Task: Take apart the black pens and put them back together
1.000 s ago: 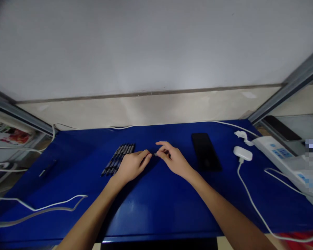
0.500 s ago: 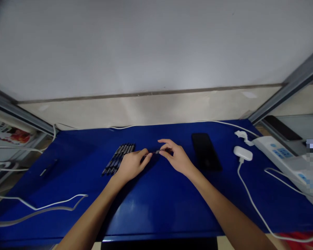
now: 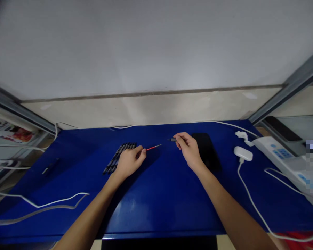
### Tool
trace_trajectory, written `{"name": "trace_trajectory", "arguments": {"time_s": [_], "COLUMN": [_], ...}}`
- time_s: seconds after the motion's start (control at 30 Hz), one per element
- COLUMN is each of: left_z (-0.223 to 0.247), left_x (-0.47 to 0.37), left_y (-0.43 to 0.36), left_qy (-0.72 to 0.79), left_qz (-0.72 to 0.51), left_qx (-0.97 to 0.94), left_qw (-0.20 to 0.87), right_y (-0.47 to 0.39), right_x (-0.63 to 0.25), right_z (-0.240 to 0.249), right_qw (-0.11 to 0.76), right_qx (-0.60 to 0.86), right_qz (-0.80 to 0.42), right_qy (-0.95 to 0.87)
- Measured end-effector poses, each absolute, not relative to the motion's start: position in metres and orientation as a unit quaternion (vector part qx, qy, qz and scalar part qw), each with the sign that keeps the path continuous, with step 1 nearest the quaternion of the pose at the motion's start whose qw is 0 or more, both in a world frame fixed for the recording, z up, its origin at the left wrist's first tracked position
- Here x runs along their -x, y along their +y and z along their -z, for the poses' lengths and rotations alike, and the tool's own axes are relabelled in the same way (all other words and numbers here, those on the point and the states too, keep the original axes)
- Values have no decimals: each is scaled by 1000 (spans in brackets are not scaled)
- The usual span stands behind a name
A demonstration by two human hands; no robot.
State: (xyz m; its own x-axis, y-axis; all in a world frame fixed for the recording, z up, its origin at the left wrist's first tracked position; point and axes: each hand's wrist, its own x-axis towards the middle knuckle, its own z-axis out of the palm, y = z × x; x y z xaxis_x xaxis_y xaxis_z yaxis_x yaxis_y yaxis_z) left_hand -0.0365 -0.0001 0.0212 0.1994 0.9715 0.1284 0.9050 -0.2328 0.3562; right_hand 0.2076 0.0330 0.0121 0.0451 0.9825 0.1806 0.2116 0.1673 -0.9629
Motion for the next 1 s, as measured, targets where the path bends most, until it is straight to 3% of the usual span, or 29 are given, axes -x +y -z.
{"name": "trace_trajectory", "arguments": {"time_s": [0.27, 0.4, 0.53, 0.67, 0.8, 1.0], "left_z": [-21, -22, -23, -21, -19, -20], "left_x": [37, 35, 31, 27, 26, 32], "left_y": [-2, -4, -5, -6, -7, -4], "left_qy": [595, 582, 567, 548, 536, 580], "left_qz": [-193, -196, -182, -178, -177, -191], "left_qx": [-775, -786, -801, -816, -824, -790], "left_qw": [90, 69, 60, 48, 51, 61], "right_y": [34, 31, 24, 15, 11, 18], "right_x": [-204, -201, -196, -189, -184, -188], "right_z": [7, 2, -11, -17, -18, -16], "right_qw": [341, 335, 400, 380, 336, 377], "right_qx": [506, 480, 467, 455, 463, 475], "right_qz": [-200, -176, -272, -411, -408, -411], "right_qy": [-767, -791, -741, -693, -712, -681]}}
